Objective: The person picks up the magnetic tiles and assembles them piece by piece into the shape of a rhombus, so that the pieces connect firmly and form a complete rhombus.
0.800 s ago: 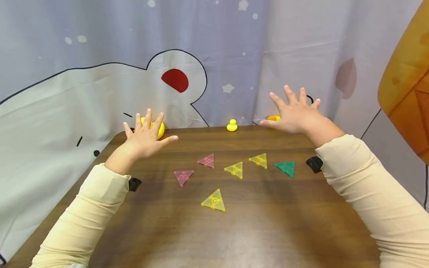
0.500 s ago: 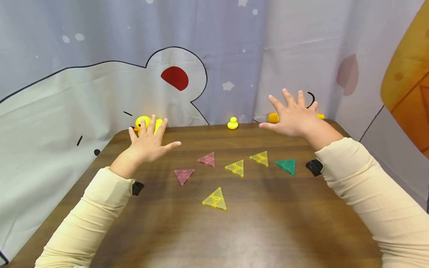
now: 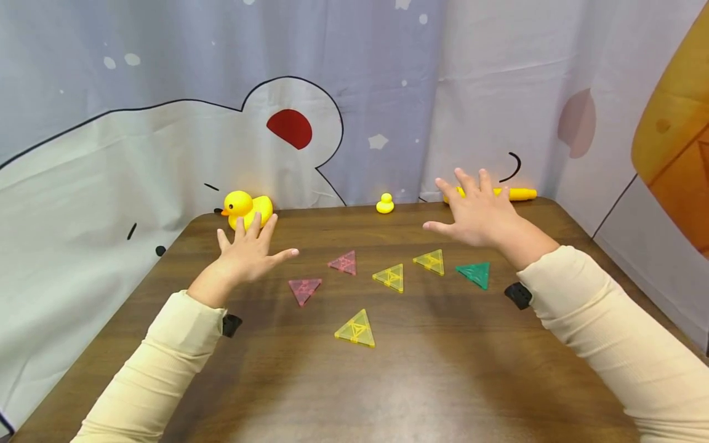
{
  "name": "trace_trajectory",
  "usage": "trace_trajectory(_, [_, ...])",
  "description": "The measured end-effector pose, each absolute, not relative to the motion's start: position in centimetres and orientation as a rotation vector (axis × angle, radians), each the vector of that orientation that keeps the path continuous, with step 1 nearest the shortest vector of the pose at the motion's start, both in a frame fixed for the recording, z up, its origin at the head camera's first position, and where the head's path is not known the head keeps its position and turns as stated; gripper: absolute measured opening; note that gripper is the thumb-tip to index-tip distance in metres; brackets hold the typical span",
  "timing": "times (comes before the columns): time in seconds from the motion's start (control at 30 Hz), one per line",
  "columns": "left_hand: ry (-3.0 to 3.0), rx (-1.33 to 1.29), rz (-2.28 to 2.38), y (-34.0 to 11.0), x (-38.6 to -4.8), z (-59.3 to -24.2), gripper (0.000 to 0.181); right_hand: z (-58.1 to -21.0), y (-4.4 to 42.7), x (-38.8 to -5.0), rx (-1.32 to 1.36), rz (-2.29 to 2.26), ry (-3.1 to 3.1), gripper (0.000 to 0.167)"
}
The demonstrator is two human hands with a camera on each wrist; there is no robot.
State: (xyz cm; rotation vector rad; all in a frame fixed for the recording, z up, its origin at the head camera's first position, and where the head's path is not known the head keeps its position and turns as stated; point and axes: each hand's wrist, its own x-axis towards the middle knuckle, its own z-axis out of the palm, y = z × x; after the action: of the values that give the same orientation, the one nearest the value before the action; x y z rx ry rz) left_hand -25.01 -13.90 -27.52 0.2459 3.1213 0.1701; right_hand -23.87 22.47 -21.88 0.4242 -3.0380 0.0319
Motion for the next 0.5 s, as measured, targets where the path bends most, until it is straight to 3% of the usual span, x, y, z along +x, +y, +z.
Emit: trace_trajectory(0.5, [3.092,0.155,0.155,-13.5,-25.0,-31.2,0.083,-25.3,21.2,-23.8,0.525,0.016,-2.954,0.083])
